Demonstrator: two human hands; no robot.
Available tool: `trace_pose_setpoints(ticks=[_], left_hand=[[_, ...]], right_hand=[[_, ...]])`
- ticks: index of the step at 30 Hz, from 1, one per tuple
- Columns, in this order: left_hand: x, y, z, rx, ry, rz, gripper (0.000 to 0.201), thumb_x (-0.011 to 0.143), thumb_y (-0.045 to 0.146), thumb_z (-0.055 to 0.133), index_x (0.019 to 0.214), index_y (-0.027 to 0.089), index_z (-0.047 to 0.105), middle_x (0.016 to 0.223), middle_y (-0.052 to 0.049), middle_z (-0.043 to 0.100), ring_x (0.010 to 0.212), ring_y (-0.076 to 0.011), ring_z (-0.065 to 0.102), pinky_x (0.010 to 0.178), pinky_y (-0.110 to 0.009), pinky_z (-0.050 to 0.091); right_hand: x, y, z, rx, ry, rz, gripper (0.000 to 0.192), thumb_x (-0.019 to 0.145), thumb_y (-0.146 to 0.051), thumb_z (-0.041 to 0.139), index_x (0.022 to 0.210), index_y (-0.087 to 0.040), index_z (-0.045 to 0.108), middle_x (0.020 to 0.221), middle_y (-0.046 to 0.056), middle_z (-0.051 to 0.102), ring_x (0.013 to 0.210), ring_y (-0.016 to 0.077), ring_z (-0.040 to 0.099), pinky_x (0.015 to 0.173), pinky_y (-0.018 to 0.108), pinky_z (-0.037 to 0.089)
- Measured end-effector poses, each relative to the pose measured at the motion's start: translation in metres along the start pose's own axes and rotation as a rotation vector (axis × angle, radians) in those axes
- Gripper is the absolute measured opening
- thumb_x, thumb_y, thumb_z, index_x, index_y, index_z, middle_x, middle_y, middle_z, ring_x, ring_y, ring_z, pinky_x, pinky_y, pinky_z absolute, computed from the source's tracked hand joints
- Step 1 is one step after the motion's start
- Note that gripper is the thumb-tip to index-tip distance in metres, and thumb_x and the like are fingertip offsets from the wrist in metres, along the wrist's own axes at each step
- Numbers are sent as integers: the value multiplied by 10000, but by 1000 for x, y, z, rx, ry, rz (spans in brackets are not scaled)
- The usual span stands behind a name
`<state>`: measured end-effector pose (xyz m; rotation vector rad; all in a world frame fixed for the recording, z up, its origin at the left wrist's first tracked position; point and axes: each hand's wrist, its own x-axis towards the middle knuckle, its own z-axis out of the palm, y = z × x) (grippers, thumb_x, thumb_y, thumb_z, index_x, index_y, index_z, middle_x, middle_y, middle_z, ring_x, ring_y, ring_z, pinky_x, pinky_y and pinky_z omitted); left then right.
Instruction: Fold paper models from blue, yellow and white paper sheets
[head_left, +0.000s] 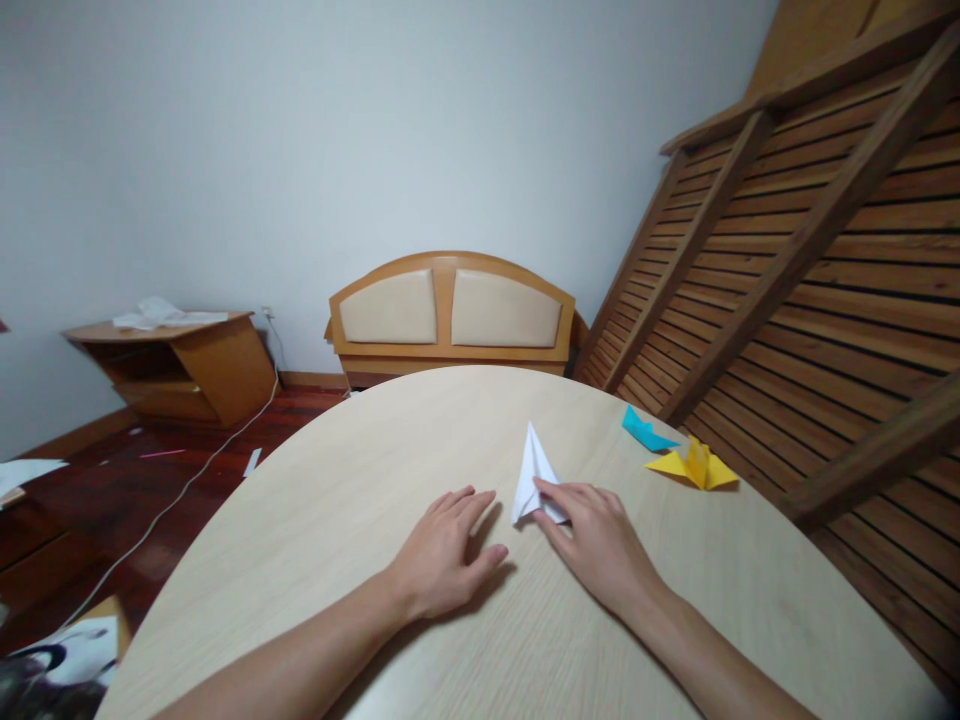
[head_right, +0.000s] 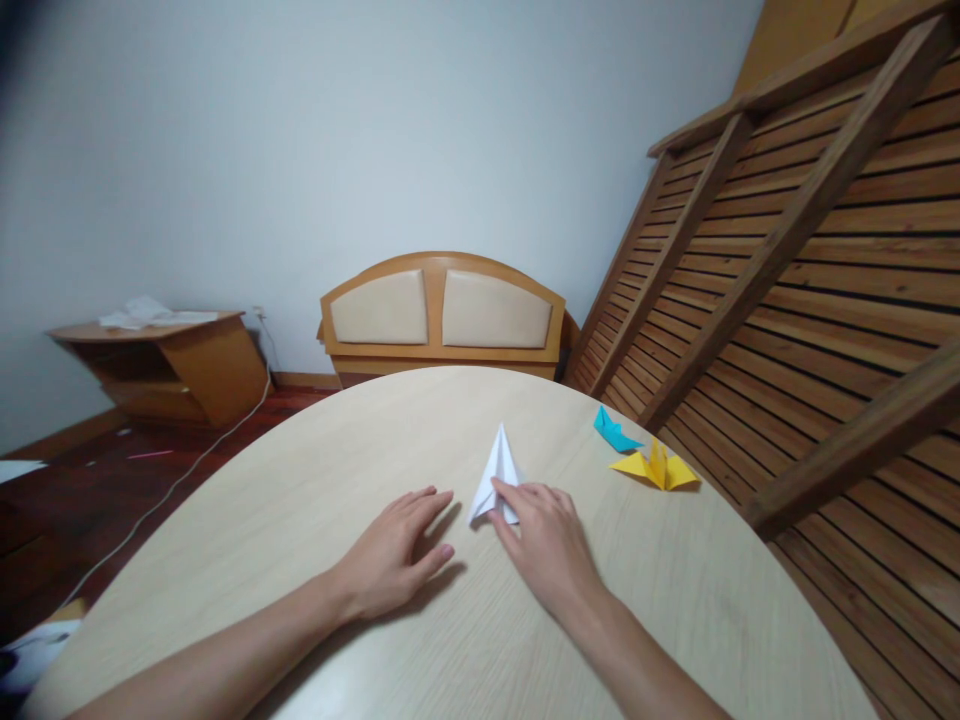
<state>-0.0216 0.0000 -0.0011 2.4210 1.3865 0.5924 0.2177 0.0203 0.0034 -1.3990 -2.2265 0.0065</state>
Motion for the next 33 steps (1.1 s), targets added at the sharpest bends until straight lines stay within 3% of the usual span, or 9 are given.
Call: trace_pose_setpoints(ticks=[5, 10, 14, 19, 23, 28, 31, 33], left_hand=[[-1, 8, 3, -104, 113, -50, 575, 905, 400, 593, 1414, 150, 496, 1381, -147, 613, 1240, -290, 599, 1071, -439, 465], [0, 7, -2, -135, 114, -109, 354, 901, 240, 521, 1233, 224, 642, 1209, -69, 714, 1105, -247, 662, 977, -379, 509], [2, 4, 1, -122, 169, -171, 469, 849, 155, 521, 1310, 190, 598, 1244, -89, 697, 1122, -248, 652, 991, -388, 502], [4, 1, 2, -40, 199, -95, 500, 821, 101, 512, 1305, 190, 608, 1291, -93, 657, 1159, -248, 618, 1008, -397, 490], [2, 6, -3, 40, 145, -49, 451, 800, 102, 568, 1228, 219, 649, 1249, -76, 676, 1109, -259, 630, 977, -411, 504], [1, 12, -9, 163, 29, -11, 286, 895, 146, 560, 1135, 241, 683, 1121, -60, 722, 1007, -251, 665, 871, -369, 543], [2, 11, -12, 258, -30, 15, 273, 925, 120, 510, 1098, 222, 694, 1049, -71, 740, 946, -251, 692, 829, -364, 553], [3, 9, -14, 275, -51, 22, 285, 934, 100, 487, 1102, 206, 691, 1031, -81, 747, 919, -247, 709, 805, -352, 558]], right_hand=[[-9, -34, 4, 347, -142, -152, 404, 932, -199, 581, 1333, -248, 603, 1198, 79, 701, 1127, 231, 628, 985, 404, 490], [-4, -23, 9, 420, -155, -102, 339, 962, -191, 527, 1289, -207, 616, 1202, 92, 695, 1107, 224, 635, 993, 403, 489], [-2, -13, 15, 397, -124, -63, 375, 921, -177, 583, 1294, -193, 612, 1138, 98, 700, 1083, 239, 631, 982, 422, 493], [-3, -16, 9, 451, -184, -84, 394, 861, -124, 617, 1247, -199, 646, 1175, 99, 694, 1027, 221, 661, 964, 396, 506], [-3, -22, -4, 491, -285, -139, 381, 833, -104, 636, 1188, -232, 689, 1099, 63, 721, 1001, 217, 667, 937, 368, 508], [-4, -27, -10, 485, -320, -179, 310, 817, -153, 698, 1112, -248, 715, 1041, 37, 724, 995, 217, 650, 929, 354, 501], [-5, -30, -7, 445, -315, -153, 427, 777, -206, 756, 1195, -243, 678, 1018, 33, 711, 981, 222, 645, 919, 363, 512], [-6, -30, -4, 424, -284, -163, 544, 760, -216, 764, 1285, -245, 626, 1134, 52, 689, 1087, 240, 618, 983, 391, 495]])
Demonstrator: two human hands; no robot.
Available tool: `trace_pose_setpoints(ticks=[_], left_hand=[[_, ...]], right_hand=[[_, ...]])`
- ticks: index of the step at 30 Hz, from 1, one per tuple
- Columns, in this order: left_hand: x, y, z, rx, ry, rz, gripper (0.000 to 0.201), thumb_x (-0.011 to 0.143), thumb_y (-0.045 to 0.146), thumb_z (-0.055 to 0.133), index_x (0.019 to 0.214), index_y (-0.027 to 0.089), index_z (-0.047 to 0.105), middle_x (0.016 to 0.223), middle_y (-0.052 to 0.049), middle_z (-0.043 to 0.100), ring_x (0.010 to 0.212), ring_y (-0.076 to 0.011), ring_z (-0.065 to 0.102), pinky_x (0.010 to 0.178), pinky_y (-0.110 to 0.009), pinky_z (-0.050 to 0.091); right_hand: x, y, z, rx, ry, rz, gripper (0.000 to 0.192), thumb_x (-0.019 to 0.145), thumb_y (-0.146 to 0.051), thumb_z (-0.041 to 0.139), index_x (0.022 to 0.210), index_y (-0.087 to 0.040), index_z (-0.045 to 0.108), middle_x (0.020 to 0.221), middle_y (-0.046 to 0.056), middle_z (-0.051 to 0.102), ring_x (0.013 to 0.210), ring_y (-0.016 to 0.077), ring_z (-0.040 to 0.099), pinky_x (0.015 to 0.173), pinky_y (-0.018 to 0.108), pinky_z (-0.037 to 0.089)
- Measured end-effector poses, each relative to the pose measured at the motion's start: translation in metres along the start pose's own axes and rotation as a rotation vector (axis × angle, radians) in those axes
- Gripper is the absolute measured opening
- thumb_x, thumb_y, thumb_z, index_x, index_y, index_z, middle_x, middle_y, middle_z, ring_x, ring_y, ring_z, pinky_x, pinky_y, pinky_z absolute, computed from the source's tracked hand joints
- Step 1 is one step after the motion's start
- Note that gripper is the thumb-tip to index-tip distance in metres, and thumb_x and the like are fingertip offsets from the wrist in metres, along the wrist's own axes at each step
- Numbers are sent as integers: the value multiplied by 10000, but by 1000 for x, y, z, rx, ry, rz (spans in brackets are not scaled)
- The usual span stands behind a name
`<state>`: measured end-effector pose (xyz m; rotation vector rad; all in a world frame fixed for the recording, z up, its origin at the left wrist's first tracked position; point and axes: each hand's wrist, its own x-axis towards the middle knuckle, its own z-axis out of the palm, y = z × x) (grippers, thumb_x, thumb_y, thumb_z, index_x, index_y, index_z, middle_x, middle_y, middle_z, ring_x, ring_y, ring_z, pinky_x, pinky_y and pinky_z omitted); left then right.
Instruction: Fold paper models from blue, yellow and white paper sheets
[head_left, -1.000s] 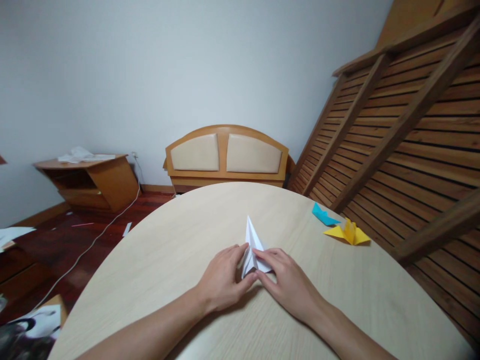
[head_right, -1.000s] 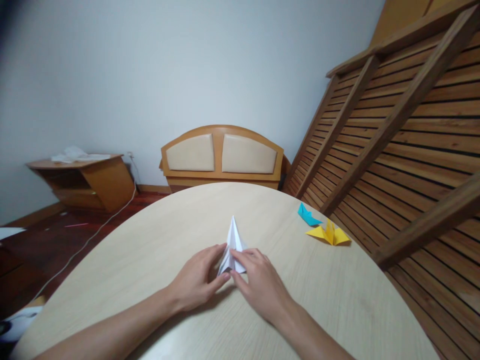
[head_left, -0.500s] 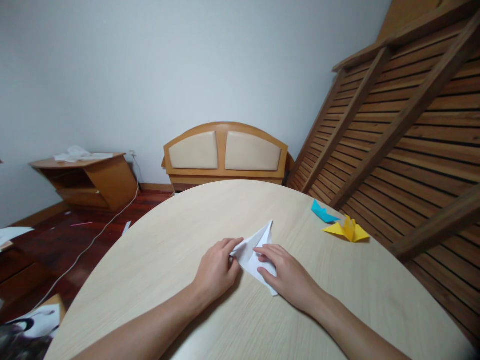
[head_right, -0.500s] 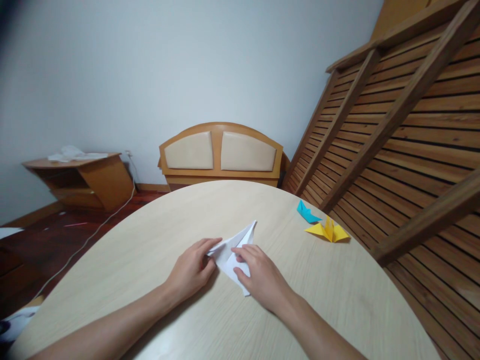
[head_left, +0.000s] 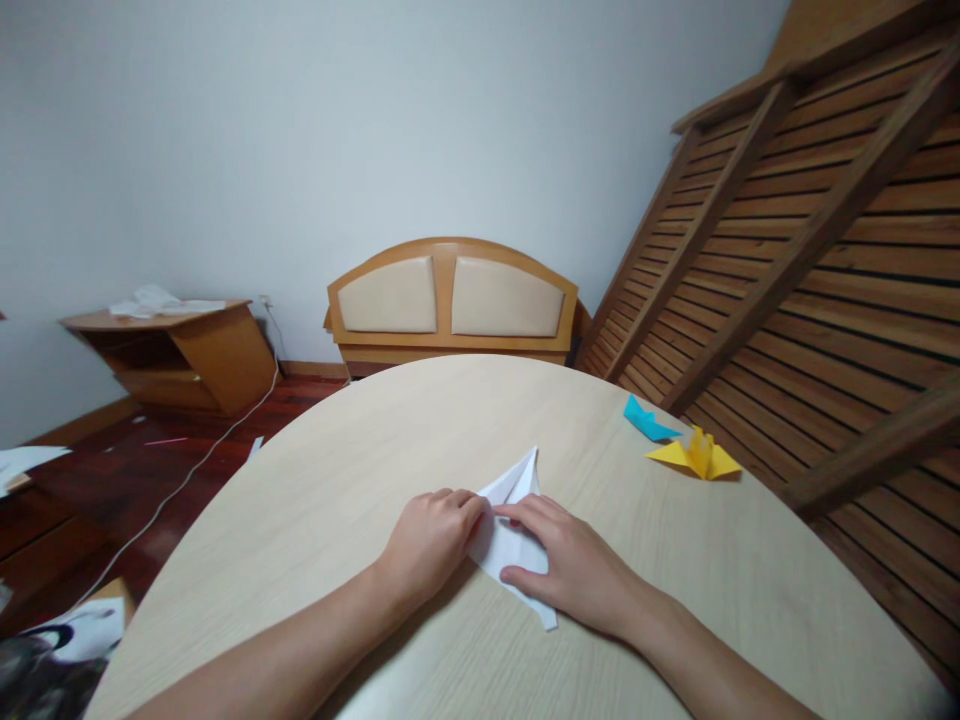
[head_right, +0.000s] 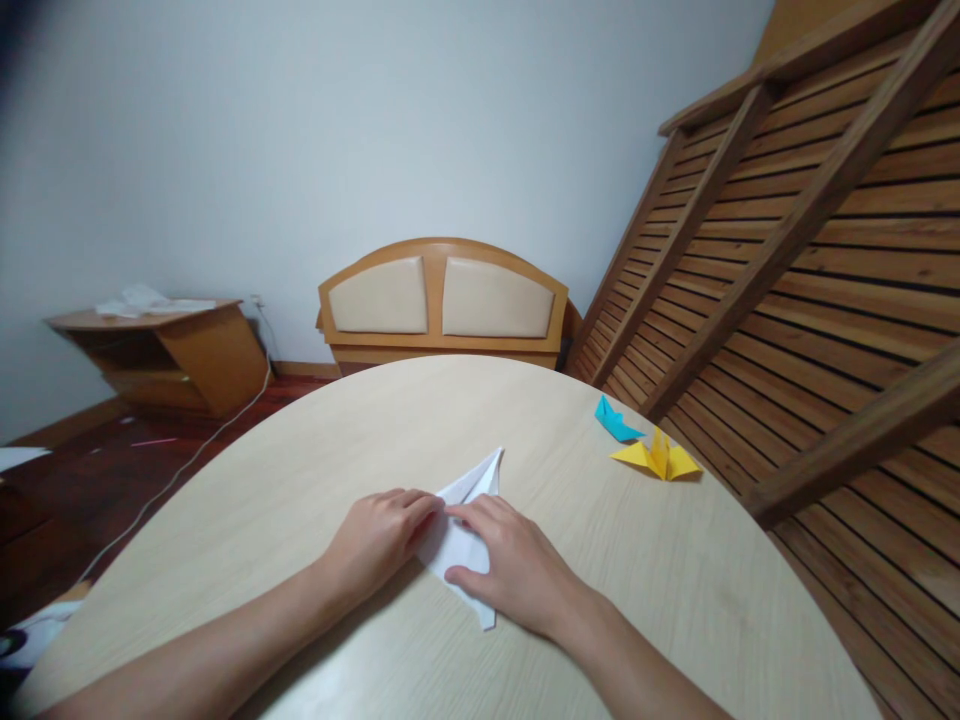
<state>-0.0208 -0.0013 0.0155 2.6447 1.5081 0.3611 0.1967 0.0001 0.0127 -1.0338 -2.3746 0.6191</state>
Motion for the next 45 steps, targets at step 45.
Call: trace_pose_setpoints(ticks=[45], left_hand=[[-2, -4, 0, -239, 274, -164, 226, 950, 360, 539, 1105, 212, 610, 1096, -68, 732, 997, -253, 691, 869, -424, 551]], right_hand=[[4, 9, -7, 301, 279, -9, 434, 899, -55, 419, 1192, -239, 681, 1178, 73, 654, 1145, 195, 608, 1001, 370, 472]])
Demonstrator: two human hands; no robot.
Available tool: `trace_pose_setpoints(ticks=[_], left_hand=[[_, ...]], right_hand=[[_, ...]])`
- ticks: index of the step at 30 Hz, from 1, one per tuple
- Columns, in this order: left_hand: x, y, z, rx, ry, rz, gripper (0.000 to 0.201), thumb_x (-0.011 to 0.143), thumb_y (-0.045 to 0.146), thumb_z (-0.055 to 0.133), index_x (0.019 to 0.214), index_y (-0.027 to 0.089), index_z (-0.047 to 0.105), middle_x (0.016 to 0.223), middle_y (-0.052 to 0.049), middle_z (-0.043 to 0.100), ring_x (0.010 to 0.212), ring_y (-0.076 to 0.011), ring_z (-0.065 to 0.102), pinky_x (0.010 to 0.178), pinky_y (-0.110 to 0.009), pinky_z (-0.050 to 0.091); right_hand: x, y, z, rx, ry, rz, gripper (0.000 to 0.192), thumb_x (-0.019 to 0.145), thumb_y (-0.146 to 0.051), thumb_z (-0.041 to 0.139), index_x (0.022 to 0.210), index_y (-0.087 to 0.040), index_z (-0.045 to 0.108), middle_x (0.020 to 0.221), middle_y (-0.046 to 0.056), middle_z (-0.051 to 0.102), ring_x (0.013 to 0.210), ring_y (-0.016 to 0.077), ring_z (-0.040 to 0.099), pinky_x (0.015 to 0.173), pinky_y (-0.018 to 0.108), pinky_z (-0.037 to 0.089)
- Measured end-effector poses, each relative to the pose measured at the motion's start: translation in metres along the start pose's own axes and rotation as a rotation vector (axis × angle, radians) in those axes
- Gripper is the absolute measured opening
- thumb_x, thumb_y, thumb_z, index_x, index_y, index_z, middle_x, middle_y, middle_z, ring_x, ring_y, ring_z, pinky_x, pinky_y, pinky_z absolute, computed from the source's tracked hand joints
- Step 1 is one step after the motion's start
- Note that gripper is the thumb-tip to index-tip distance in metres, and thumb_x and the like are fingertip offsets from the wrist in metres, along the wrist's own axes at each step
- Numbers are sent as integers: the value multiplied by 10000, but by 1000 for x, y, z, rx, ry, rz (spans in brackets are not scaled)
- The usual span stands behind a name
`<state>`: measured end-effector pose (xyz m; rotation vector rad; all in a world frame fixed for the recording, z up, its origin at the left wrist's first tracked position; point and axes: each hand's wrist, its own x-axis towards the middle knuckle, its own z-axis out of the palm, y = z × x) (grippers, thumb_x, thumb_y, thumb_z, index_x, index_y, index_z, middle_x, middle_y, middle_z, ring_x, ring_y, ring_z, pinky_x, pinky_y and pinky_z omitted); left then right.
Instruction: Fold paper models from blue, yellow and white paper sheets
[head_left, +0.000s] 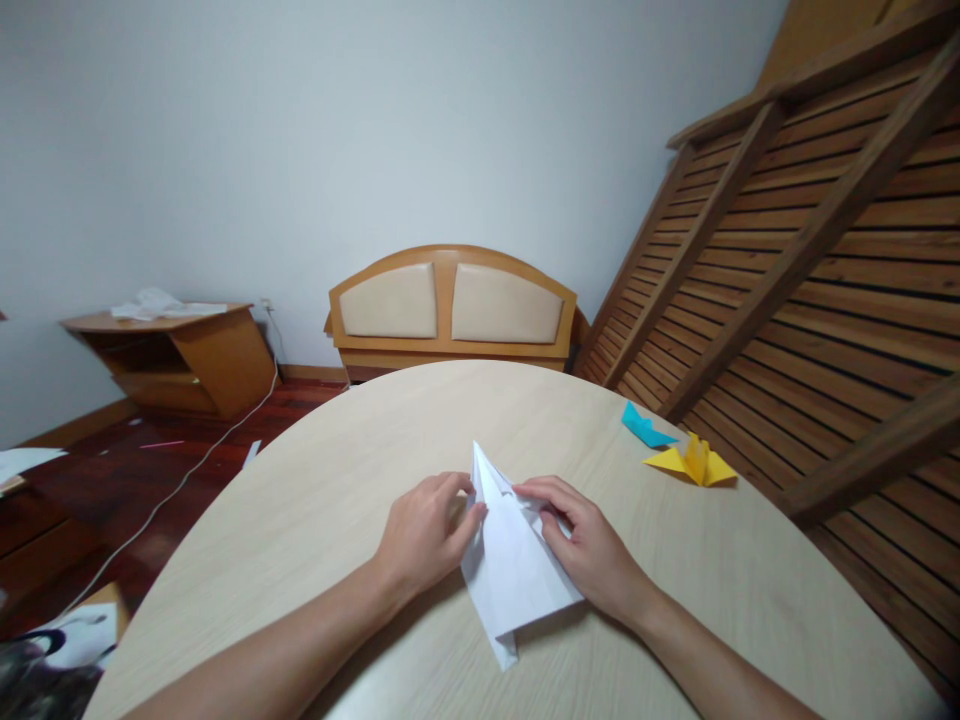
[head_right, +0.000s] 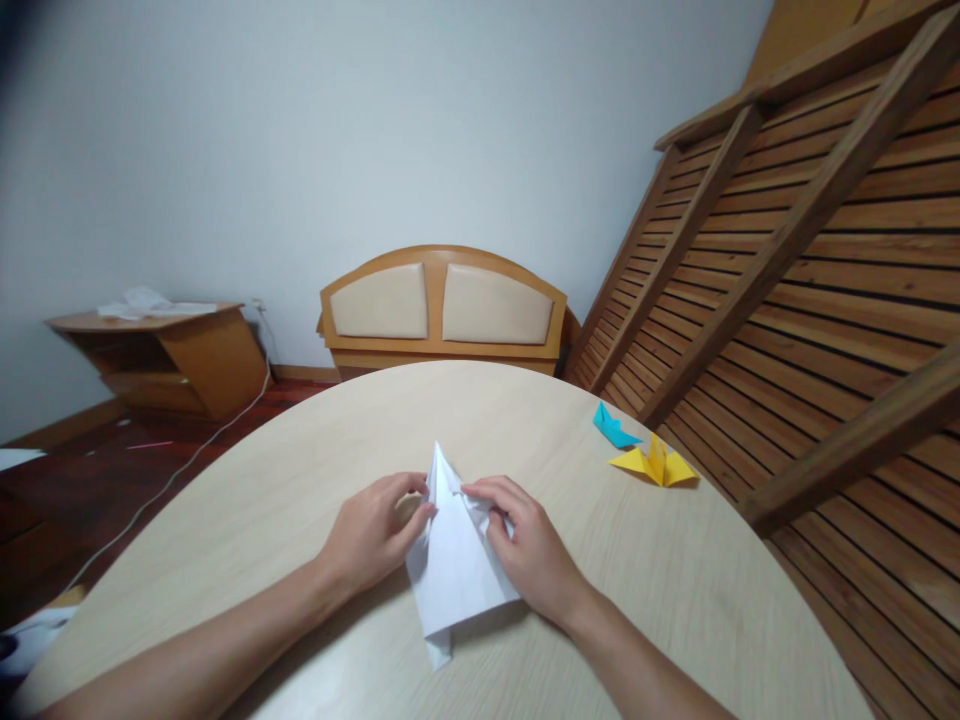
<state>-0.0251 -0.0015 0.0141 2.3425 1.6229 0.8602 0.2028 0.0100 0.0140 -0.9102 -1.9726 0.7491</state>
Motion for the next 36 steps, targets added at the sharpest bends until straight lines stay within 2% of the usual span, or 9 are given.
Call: trace_pose_setpoints(ticks=[7, 13, 16, 19, 25, 26, 28, 31, 36], left_hand=[[1, 1, 4, -124, 17, -10, 121, 935, 221, 487, 894, 215, 601, 1290, -79, 672, 1172, -259, 641, 963, -443, 514], [-1, 6, 5, -378, 120, 28, 118, 933, 206, 462, 864, 199, 557, 1277, -112, 639, 1085, -232, 640, 748, -326, 547], [-5, 13, 3, -479, 125, 39, 117, 946, 207, 454, 866, 198, 538, 1265, -114, 634, 1053, -214, 640, 715, -295, 534], [-8, 17, 1, -554, 101, 14, 113, 947, 223, 464, 870, 195, 542, 1259, -115, 635, 1022, -207, 642, 707, -283, 524], [1, 14, -5, -812, 101, -177, 212, 878, 312, 521, 718, 176, 551, 1230, -142, 652, 1053, -243, 619, 708, -279, 496], [4, 12, -5, -875, 116, -222, 219, 837, 332, 544, 685, 175, 544, 1194, -143, 665, 982, -230, 627, 680, -272, 489], [11, 7, -6, -958, 113, -321, 208, 747, 364, 576, 665, 174, 561, 962, -107, 695, 741, -174, 595, 602, -257, 458], [16, 1, -5, -1003, 149, -465, 192, 657, 377, 596, 645, 188, 560, 656, -5, 554, 611, -140, 511, 546, -226, 415], [17, -6, -3, -1017, 188, -606, 218, 691, 399, 594, 672, 196, 516, 619, 40, 446, 571, -114, 442, 524, -199, 355]], right_hand=[[0, -3, 1, -10, -36, -33, 472, 874, -22, 402, 1187, -240, 680, 1169, 67, 654, 1139, 186, 608, 987, 356, 476], [1, -2, -3, -129, 32, 78, 201, 926, -228, 570, 1071, -206, 707, 1100, 84, 684, 1050, 220, 640, 966, 386, 484], [2, 0, -4, -162, 46, 131, 174, 885, -310, 662, 1006, -203, 729, 1061, 81, 691, 1007, 228, 651, 937, 382, 491], [4, 4, -4, -144, 53, 162, 148, 893, -310, 637, 891, -205, 742, 1014, 76, 697, 968, 222, 661, 913, 369, 494], [7, 10, -15, -76, 165, 235, 238, 915, -383, 564, 860, -185, 682, 929, 80, 700, 879, 226, 661, 811, 347, 506], [8, 12, -18, -42, 185, 270, 254, 909, -410, 566, 872, -183, 673, 910, 76, 702, 849, 222, 661, 785, 339, 507], [9, 16, -26, 18, 215, 335, 299, 895, -470, 567, 887, -184, 654, 847, 60, 698, 768, 211, 650, 709, 322, 496], [12, 23, -37, 155, 249, 394, 368, 827, -547, 641, 905, -188, 631, 776, 38, 695, 728, 207, 643, 673, 309, 478], [14, 21, -46, 341, 167, 477, 447, 747, -576, 740, 926, -172, 666, 786, 46, 713, 757, 202, 654, 707, 311, 492]])
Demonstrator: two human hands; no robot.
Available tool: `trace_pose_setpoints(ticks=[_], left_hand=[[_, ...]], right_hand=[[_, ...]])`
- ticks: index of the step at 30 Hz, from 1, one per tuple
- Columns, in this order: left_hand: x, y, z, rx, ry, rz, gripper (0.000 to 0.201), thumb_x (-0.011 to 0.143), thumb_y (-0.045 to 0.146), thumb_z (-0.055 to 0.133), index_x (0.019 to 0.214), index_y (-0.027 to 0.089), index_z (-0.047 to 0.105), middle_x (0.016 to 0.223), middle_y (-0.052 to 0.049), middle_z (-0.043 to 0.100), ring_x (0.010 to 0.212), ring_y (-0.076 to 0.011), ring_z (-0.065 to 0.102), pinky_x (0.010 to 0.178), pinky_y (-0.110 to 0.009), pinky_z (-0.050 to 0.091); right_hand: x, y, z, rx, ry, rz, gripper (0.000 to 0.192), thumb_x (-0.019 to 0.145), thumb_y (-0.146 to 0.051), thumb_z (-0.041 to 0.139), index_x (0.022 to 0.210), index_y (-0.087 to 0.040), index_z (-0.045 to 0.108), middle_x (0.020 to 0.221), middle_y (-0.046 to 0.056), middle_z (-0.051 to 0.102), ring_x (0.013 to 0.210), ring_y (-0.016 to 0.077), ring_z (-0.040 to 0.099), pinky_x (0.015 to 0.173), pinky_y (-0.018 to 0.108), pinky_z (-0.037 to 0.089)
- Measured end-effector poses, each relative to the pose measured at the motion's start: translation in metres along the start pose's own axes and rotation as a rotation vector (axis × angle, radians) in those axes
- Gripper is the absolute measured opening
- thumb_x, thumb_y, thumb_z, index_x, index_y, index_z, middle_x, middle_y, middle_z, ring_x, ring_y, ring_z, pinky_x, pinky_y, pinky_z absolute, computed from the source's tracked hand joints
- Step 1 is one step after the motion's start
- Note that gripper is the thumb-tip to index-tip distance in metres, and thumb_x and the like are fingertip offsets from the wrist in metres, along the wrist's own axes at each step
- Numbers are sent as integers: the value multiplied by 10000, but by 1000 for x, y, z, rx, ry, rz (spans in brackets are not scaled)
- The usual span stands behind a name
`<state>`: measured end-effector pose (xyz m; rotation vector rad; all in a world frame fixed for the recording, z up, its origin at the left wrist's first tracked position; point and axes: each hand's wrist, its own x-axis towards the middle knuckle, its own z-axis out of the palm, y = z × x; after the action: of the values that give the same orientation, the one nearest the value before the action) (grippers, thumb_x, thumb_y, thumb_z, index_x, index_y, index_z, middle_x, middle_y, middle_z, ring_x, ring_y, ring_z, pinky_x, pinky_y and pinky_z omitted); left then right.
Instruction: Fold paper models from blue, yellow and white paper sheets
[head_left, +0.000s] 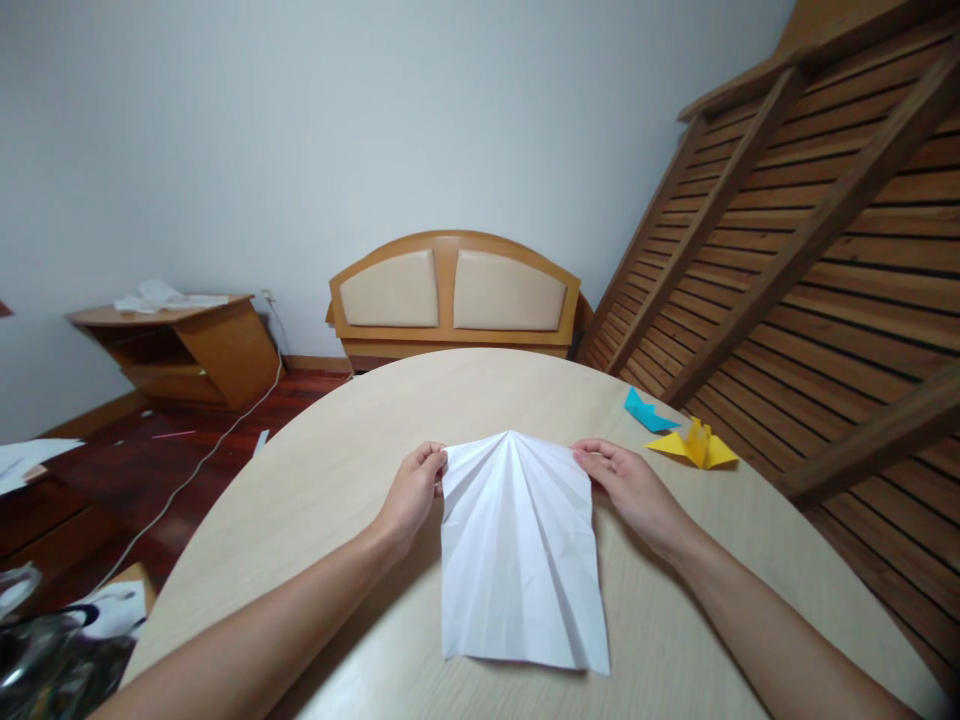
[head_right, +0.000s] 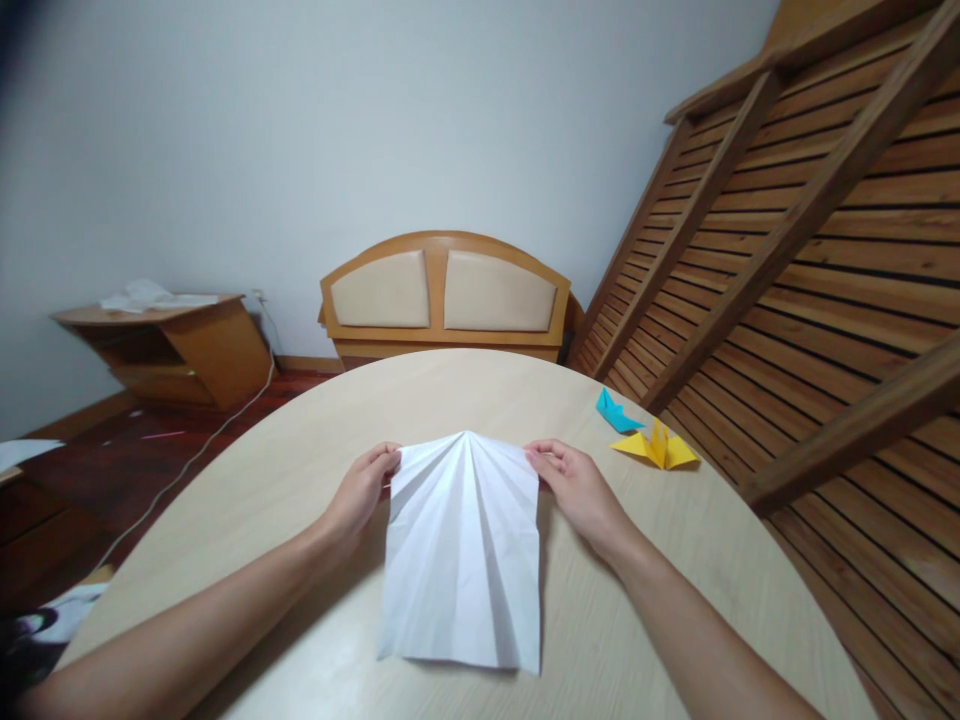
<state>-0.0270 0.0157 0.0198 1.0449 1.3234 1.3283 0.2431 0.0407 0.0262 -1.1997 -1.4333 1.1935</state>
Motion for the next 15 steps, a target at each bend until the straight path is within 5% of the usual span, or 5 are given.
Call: trace_pose_setpoints(ticks=[5, 10, 15], left_hand=[[5, -3, -4, 58, 76, -21, 230, 759, 412, 584, 736, 188, 538, 607, 47, 455, 529, -112, 406, 504, -215, 324], [14, 0, -11, 282, 120, 260, 240, 875, 387, 517, 944, 170, 592, 743, -13, 615, 662, -166, 564, 606, -255, 427], [14, 2, -15, 512, 103, 481, 245, 963, 345, 436, 1096, 182, 563, 847, -47, 670, 721, -180, 630, 668, -279, 470]], right_hand=[[-12, -11, 11, 93, -131, 60, 488, 763, -577, 748, 1030, -177, 671, 857, 41, 702, 754, 166, 630, 679, 278, 481], [-16, -10, 18, 141, -188, 132, 447, 801, -556, 722, 1056, -199, 638, 868, 13, 667, 743, 142, 603, 648, 247, 453], [-15, -1, 19, -234, -139, -38, 327, 949, -468, 496, 1059, -198, 643, 906, 47, 684, 813, 201, 632, 726, 326, 478]])
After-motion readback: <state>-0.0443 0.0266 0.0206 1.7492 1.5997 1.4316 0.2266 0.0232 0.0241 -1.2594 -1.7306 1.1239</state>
